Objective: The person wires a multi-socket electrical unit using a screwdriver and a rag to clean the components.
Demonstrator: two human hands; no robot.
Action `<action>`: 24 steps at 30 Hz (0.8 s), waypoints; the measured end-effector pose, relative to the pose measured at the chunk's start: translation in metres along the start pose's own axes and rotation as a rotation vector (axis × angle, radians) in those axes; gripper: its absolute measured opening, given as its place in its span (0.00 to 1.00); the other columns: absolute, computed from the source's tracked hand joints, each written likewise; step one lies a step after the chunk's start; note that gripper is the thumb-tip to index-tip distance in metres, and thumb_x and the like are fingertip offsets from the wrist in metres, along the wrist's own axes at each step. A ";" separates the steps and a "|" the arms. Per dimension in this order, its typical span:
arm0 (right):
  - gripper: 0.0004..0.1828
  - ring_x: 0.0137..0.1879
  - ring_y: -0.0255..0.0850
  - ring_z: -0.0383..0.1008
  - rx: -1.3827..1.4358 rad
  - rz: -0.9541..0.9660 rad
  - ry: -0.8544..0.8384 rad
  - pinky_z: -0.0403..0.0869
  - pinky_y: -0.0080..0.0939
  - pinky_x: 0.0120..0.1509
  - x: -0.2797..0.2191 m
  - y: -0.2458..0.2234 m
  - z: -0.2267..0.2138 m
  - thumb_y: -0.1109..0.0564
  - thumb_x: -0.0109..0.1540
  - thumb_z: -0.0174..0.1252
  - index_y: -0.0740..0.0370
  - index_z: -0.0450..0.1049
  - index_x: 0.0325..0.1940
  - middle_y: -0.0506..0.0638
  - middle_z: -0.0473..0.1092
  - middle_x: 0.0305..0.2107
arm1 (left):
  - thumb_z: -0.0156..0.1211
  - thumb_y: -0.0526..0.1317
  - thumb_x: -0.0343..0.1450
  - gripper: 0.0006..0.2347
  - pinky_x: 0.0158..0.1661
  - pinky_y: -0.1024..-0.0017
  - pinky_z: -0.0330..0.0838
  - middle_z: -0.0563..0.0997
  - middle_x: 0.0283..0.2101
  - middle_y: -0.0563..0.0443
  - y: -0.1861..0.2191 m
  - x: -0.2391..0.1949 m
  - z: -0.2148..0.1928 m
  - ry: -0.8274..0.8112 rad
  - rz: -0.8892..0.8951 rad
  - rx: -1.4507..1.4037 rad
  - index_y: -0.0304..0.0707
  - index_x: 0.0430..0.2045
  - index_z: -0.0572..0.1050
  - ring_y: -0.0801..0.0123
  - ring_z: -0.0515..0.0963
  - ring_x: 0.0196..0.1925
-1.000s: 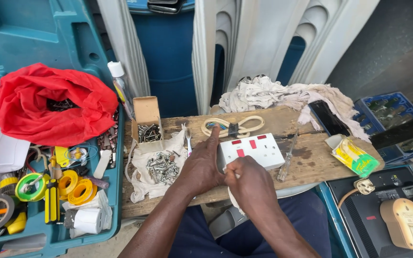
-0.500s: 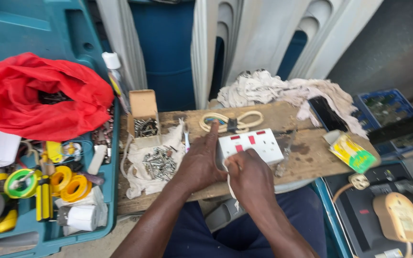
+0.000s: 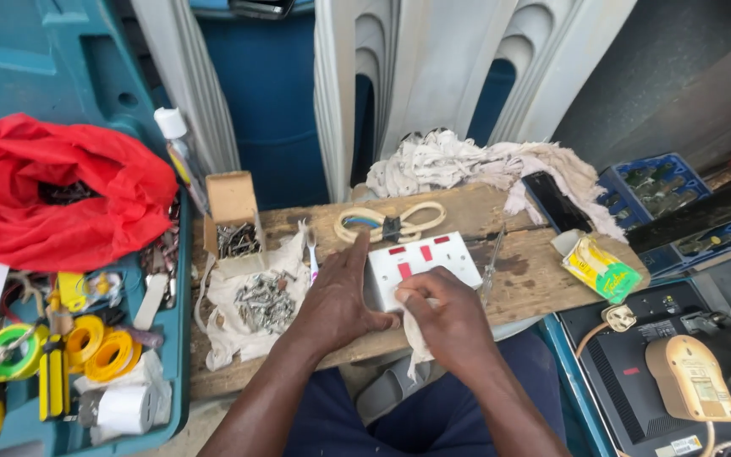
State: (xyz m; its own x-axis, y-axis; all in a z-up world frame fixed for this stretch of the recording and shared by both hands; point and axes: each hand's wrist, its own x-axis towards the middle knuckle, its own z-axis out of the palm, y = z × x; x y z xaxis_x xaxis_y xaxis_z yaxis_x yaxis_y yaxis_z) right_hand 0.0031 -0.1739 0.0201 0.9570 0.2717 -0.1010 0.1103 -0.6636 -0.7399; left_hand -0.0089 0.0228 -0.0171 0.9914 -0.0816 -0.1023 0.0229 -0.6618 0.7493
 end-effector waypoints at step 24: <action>0.11 0.45 0.39 0.77 -0.249 -0.084 0.075 0.70 0.43 0.53 0.051 0.028 -0.089 0.46 0.66 0.61 0.49 0.85 0.45 0.43 0.75 0.37 | 0.68 0.48 0.71 0.38 0.57 0.48 0.76 0.58 0.78 0.49 0.022 -0.032 -0.023 0.052 0.065 -0.209 0.51 0.76 0.51 0.54 0.70 0.74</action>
State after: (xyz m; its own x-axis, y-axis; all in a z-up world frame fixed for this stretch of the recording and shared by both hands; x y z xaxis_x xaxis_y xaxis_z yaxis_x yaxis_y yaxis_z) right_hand 0.0786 -0.2409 0.0536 0.9577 0.2875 0.0102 0.2444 -0.7945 -0.5560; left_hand -0.0367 0.0279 0.0181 0.9968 -0.0771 -0.0200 -0.0202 -0.4876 0.8729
